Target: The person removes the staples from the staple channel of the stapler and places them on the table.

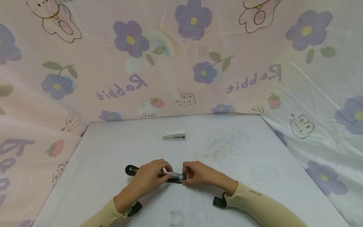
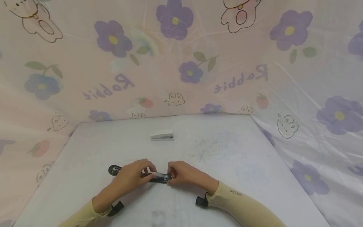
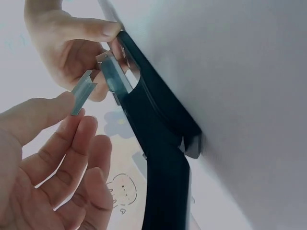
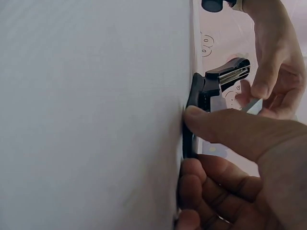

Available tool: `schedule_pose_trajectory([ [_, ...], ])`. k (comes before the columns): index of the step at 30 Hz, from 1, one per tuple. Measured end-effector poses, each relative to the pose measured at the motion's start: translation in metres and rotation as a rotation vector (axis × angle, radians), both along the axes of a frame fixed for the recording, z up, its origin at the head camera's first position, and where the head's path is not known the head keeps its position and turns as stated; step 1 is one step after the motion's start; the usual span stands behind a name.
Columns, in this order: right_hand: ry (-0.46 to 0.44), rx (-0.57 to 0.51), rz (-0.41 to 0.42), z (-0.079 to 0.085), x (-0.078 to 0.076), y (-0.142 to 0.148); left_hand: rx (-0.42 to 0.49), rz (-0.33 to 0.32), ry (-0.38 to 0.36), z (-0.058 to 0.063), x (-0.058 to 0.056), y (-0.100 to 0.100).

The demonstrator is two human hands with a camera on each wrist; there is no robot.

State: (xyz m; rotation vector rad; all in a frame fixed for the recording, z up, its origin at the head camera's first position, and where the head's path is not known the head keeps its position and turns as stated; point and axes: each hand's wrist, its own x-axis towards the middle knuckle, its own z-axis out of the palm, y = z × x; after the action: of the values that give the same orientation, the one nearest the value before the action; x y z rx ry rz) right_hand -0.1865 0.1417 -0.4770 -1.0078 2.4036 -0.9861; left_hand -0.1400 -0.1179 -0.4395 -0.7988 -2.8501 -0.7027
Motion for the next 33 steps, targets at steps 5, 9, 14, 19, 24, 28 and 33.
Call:
schedule_pose_trajectory([
  [5, 0.000, 0.000, 0.002, 0.001, 0.001, 0.001, 0.028, -0.040, -0.031, 0.003, 0.008, -0.006],
  [9, 0.010, 0.000, 0.004, 0.002, 0.000, 0.001, 0.025, -0.102, -0.047, 0.000, 0.013, -0.009],
  [14, 0.012, -0.007, 0.003, 0.002, 0.000, 0.001, -0.007, -0.126, -0.056, -0.004, 0.017, -0.011],
  [19, 0.010, -0.010, 0.004, -0.001, -0.001, 0.000, -0.047, -0.148, -0.062, -0.004, 0.018, -0.011],
  [24, 0.010, -0.013, 0.005, -0.001, 0.000, 0.001, -0.111, -0.170, -0.013, -0.006, 0.019, -0.009],
  [28, 0.010, -0.018, 0.011, 0.001, 0.000, 0.001, -0.158, -0.179, 0.034, -0.009, 0.019, -0.011],
  [33, 0.006, -0.009, 0.004, 0.001, -0.001, 0.000, -0.189, -0.184, 0.073, -0.012, 0.019, -0.013],
])
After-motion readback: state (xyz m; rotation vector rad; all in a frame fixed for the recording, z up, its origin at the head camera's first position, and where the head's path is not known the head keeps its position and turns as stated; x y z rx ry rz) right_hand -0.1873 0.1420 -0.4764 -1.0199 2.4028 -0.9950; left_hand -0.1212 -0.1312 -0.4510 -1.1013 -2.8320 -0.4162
